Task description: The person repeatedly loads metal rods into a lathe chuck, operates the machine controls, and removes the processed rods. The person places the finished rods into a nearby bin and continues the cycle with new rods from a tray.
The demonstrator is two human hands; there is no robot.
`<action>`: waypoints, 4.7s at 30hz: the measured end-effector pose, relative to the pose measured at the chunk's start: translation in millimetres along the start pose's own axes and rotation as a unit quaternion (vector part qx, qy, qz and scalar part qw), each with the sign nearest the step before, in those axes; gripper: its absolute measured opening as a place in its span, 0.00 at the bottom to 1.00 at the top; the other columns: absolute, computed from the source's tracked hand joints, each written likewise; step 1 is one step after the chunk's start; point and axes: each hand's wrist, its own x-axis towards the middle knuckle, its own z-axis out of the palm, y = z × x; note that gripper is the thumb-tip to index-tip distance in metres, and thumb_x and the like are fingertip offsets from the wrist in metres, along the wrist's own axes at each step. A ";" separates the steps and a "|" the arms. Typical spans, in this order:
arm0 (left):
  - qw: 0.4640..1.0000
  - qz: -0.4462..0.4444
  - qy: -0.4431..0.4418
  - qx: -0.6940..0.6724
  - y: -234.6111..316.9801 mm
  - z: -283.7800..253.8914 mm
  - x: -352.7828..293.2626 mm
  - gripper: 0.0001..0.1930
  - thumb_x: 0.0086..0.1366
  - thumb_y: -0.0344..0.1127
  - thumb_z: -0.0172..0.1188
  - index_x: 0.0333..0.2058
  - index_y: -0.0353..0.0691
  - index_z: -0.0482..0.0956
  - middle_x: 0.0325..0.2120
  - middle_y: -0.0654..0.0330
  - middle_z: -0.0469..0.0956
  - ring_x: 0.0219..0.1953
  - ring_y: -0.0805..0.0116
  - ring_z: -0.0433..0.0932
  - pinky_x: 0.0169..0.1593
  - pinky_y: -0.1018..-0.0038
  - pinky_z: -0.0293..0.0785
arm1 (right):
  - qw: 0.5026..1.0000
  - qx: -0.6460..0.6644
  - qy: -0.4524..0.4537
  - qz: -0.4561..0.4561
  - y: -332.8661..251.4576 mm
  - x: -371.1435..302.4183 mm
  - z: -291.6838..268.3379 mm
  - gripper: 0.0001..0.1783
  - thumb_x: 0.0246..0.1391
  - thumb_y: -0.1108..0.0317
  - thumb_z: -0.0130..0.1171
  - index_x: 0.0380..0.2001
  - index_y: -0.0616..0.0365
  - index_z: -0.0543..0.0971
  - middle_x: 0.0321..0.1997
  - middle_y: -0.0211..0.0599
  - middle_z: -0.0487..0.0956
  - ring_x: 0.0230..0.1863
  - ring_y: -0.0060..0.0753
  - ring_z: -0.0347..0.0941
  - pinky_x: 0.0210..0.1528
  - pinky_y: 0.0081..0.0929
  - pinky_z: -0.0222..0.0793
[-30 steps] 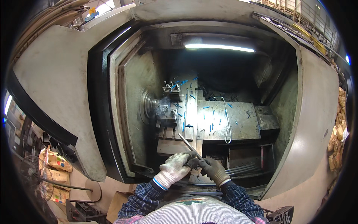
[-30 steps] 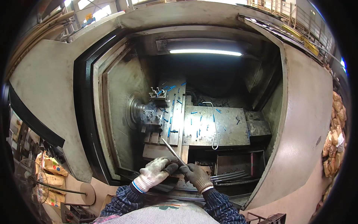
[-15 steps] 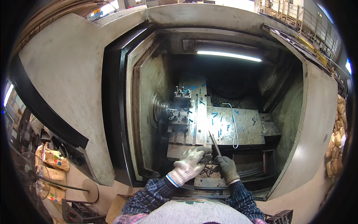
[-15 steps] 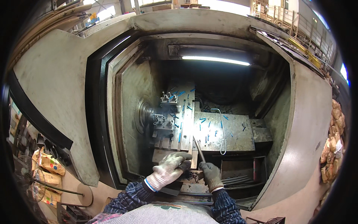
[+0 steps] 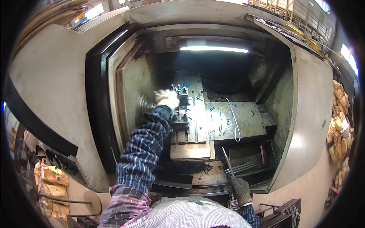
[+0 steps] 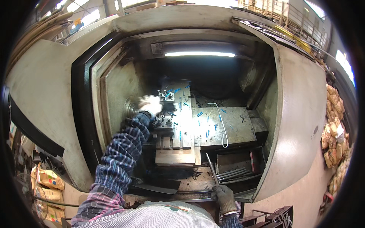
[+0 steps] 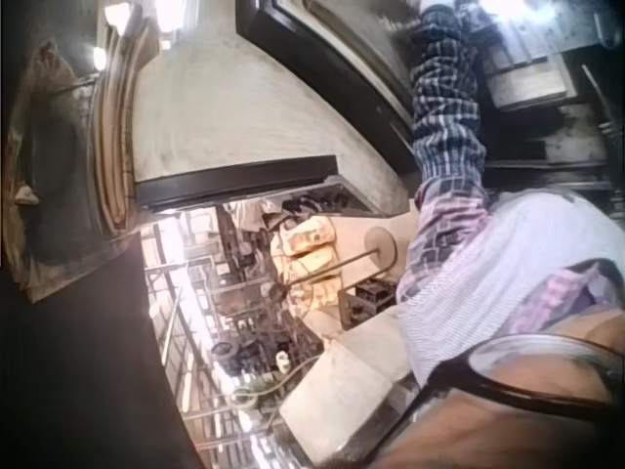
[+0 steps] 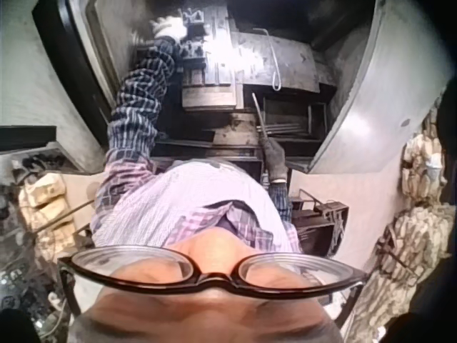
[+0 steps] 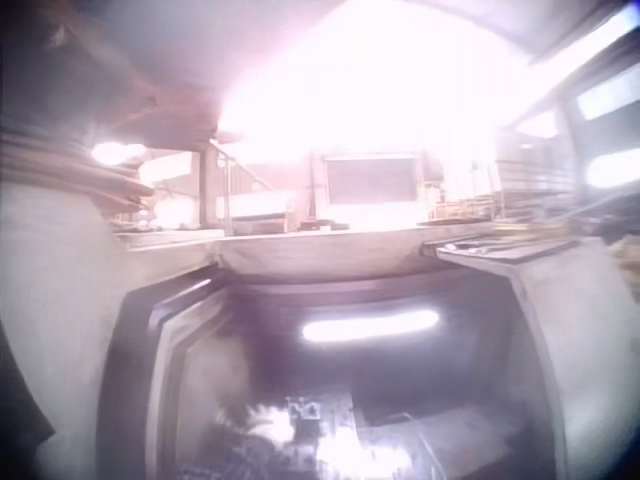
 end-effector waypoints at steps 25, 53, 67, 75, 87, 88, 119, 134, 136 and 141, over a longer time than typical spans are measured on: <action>0.989 0.080 0.035 -0.120 155.0 120.2 0.3 0.13 0.70 0.45 0.56 0.41 0.51 0.90 0.43 0.56 0.87 0.46 0.52 0.86 0.42 0.50 0.81 | 1.000 -0.006 0.012 -0.011 1.5 -5.0 0.9 0.17 0.67 0.57 0.64 0.38 0.63 0.85 0.20 0.30 0.80 0.19 0.19 0.72 0.22 0.22 0.66; 0.763 -0.254 0.572 -0.163 -246.4 19.7 -420.5 0.31 0.78 0.46 0.52 0.70 0.28 0.65 0.68 0.41 0.67 0.69 0.48 0.67 0.70 0.55 0.66 | 0.815 -0.443 -0.225 -0.298 -271.5 249.4 222.3 0.26 0.62 0.41 0.64 0.49 0.51 0.87 0.38 0.40 0.88 0.41 0.41 0.85 0.48 0.39 0.78; 0.752 -0.325 0.564 -0.103 -256.3 51.8 -433.3 0.31 0.77 0.47 0.54 0.67 0.27 0.67 0.67 0.36 0.67 0.68 0.39 0.66 0.71 0.50 0.62 | 0.674 -0.676 -0.154 -0.256 -295.4 263.8 254.7 0.35 0.59 0.35 0.60 0.55 0.54 0.86 0.53 0.45 0.87 0.54 0.48 0.84 0.55 0.43 0.78; 0.763 -0.315 0.558 -0.082 -274.4 69.8 -434.4 0.35 0.76 0.54 0.53 0.67 0.27 0.68 0.67 0.34 0.66 0.70 0.38 0.65 0.71 0.49 0.61 | 0.709 -0.561 -0.257 -0.341 -287.4 221.6 329.4 0.42 0.57 0.30 0.59 0.57 0.57 0.82 0.52 0.52 0.86 0.56 0.55 0.81 0.60 0.46 0.75; 0.747 -0.259 0.607 -0.082 -222.1 -6.6 -429.3 0.33 0.71 0.57 0.64 0.61 0.33 0.77 0.57 0.46 0.80 0.61 0.44 0.77 0.72 0.45 0.60 | 0.661 -0.586 -0.235 -0.407 -286.9 192.9 322.5 0.35 0.50 0.44 0.69 0.56 0.56 0.80 0.51 0.49 0.86 0.54 0.51 0.83 0.57 0.46 0.78; 0.735 -0.237 0.632 -0.063 -216.1 -12.2 -420.6 0.31 0.74 0.55 0.61 0.61 0.33 0.77 0.55 0.47 0.81 0.60 0.45 0.78 0.72 0.45 0.60 | 0.664 -0.583 -0.229 -0.408 -284.7 196.2 321.3 0.35 0.50 0.45 0.69 0.55 0.56 0.80 0.50 0.49 0.86 0.54 0.51 0.83 0.57 0.46 0.78; 0.790 0.125 0.587 -0.128 -179.2 -21.5 -436.6 0.15 0.74 0.39 0.63 0.53 0.38 0.80 0.45 0.54 0.79 0.57 0.44 0.79 0.63 0.43 0.73 | 0.746 -0.340 -0.025 -0.572 -162.3 71.5 193.9 0.37 0.59 0.50 0.69 0.68 0.50 0.71 0.50 0.52 0.84 0.49 0.55 0.83 0.50 0.46 0.80; 0.661 0.503 0.411 -0.376 68.1 -58.1 -421.8 0.17 0.72 0.37 0.64 0.56 0.40 0.80 0.52 0.54 0.81 0.59 0.44 0.78 0.68 0.39 0.64 | 0.983 -0.139 0.010 -0.118 88.7 -167.6 -38.4 0.31 0.67 0.64 0.62 0.72 0.43 0.70 0.74 0.44 0.71 0.69 0.46 0.73 0.68 0.38 0.71; 0.627 0.541 0.387 -0.406 100.9 -53.8 -424.8 0.16 0.72 0.35 0.65 0.55 0.39 0.80 0.50 0.53 0.84 0.58 0.44 0.79 0.68 0.38 0.64 | 0.989 -0.107 0.078 -0.058 111.4 -199.6 -43.6 0.34 0.65 0.79 0.60 0.72 0.47 0.70 0.78 0.41 0.65 0.74 0.43 0.67 0.71 0.37 0.71; 0.589 0.661 0.303 -0.352 167.3 -32.1 -415.1 0.26 0.77 0.42 0.53 0.64 0.27 0.73 0.61 0.44 0.76 0.66 0.40 0.72 0.71 0.49 0.63 | 0.948 -0.131 0.271 0.101 171.7 -296.1 -8.5 0.35 0.65 0.39 0.58 0.67 0.47 0.75 0.66 0.44 0.78 0.66 0.50 0.75 0.69 0.42 0.70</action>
